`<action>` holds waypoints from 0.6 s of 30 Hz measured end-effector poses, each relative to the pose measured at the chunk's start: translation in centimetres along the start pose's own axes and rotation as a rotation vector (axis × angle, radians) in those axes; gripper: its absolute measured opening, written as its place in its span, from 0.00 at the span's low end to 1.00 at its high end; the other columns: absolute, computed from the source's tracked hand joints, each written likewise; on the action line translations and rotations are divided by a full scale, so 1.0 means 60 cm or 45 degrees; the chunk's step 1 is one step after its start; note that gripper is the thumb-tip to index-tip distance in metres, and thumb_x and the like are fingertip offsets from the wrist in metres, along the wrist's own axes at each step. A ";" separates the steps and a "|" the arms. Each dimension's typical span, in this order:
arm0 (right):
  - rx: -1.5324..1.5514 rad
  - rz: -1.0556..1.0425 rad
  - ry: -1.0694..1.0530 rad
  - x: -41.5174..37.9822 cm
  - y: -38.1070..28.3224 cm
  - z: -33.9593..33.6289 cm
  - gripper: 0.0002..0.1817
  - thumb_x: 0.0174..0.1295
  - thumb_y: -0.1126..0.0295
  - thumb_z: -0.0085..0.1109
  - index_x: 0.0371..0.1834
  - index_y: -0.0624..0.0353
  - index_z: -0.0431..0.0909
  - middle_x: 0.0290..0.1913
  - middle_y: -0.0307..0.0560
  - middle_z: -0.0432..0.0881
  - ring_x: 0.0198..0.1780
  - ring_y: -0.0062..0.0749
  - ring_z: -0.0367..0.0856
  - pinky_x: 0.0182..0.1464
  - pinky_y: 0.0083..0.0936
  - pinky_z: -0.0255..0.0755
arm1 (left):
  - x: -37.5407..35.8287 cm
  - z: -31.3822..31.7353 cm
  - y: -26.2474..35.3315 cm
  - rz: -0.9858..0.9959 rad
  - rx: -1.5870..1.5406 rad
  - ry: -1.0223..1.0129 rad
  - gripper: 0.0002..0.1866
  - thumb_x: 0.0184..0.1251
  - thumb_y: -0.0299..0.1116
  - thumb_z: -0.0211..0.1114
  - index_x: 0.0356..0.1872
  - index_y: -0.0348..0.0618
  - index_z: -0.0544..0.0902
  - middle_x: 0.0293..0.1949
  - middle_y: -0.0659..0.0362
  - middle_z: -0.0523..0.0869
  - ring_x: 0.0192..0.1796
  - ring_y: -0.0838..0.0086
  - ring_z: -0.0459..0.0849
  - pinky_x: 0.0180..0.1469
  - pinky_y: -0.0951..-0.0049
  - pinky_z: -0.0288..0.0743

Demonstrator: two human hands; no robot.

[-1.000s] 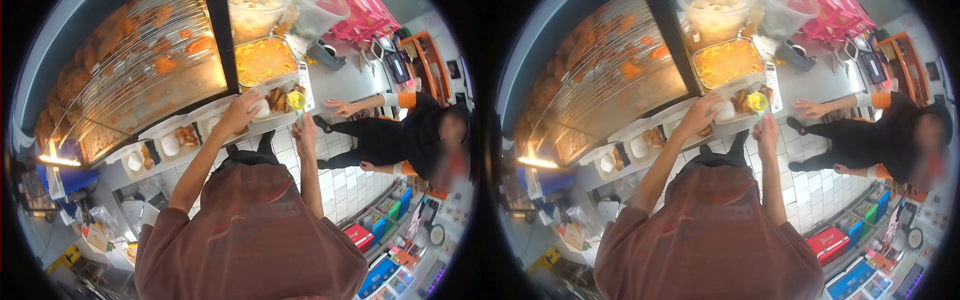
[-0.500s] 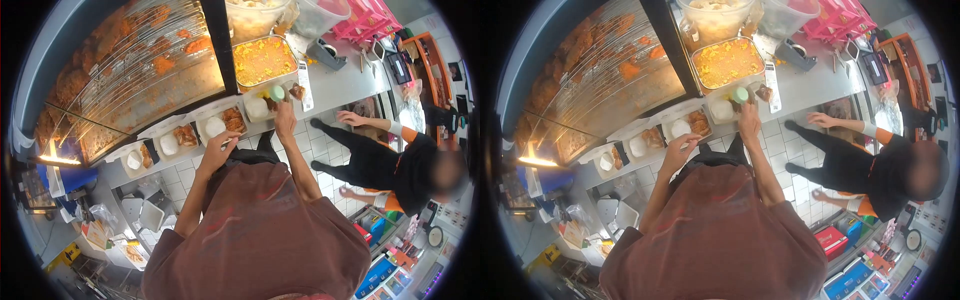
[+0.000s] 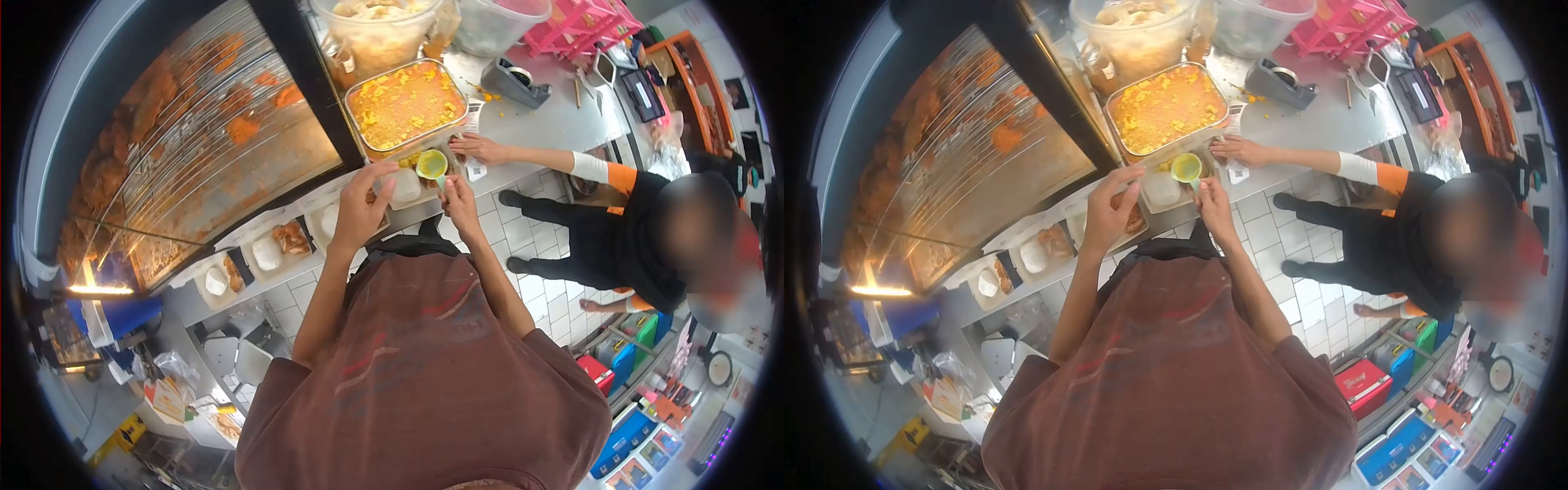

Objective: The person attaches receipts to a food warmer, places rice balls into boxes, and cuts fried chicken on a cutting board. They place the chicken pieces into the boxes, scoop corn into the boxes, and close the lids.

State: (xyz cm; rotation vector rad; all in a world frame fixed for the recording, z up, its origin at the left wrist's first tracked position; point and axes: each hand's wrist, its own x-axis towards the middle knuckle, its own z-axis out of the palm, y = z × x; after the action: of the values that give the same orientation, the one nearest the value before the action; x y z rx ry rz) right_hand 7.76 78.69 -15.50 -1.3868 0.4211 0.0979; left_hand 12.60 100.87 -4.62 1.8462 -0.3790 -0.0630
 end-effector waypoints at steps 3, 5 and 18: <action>0.103 0.110 0.013 -0.028 -0.033 -0.012 0.09 0.79 0.61 0.46 0.47 0.54 0.71 0.24 0.30 0.69 0.23 0.11 0.61 0.25 0.14 0.56 | 0.032 0.015 -0.003 0.184 0.108 0.024 0.12 0.72 0.33 0.62 0.50 0.38 0.83 0.52 0.50 0.86 0.54 0.60 0.85 0.58 0.67 0.75; 0.140 0.083 0.032 -0.039 -0.036 -0.031 0.10 0.79 0.59 0.48 0.46 0.54 0.72 0.24 0.30 0.69 0.23 0.10 0.61 0.24 0.13 0.55 | 0.047 0.028 -0.003 0.138 0.186 0.046 0.15 0.72 0.33 0.62 0.54 0.37 0.81 0.56 0.47 0.83 0.59 0.54 0.82 0.62 0.62 0.72; -0.294 -0.548 0.227 0.099 -0.192 -0.129 0.11 0.77 0.64 0.48 0.47 0.61 0.74 0.24 0.35 0.72 0.24 0.19 0.68 0.26 0.18 0.63 | 0.129 0.113 -0.046 -0.267 0.487 -0.362 0.20 0.72 0.46 0.60 0.44 0.36 0.85 0.42 0.45 0.85 0.45 0.49 0.84 0.48 0.58 0.77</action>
State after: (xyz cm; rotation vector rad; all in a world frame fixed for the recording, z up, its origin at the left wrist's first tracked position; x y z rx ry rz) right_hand 15.05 67.96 -7.75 -1.6925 0.2546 -0.3413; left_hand 18.96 93.08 -8.16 2.2591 -0.4131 -0.4251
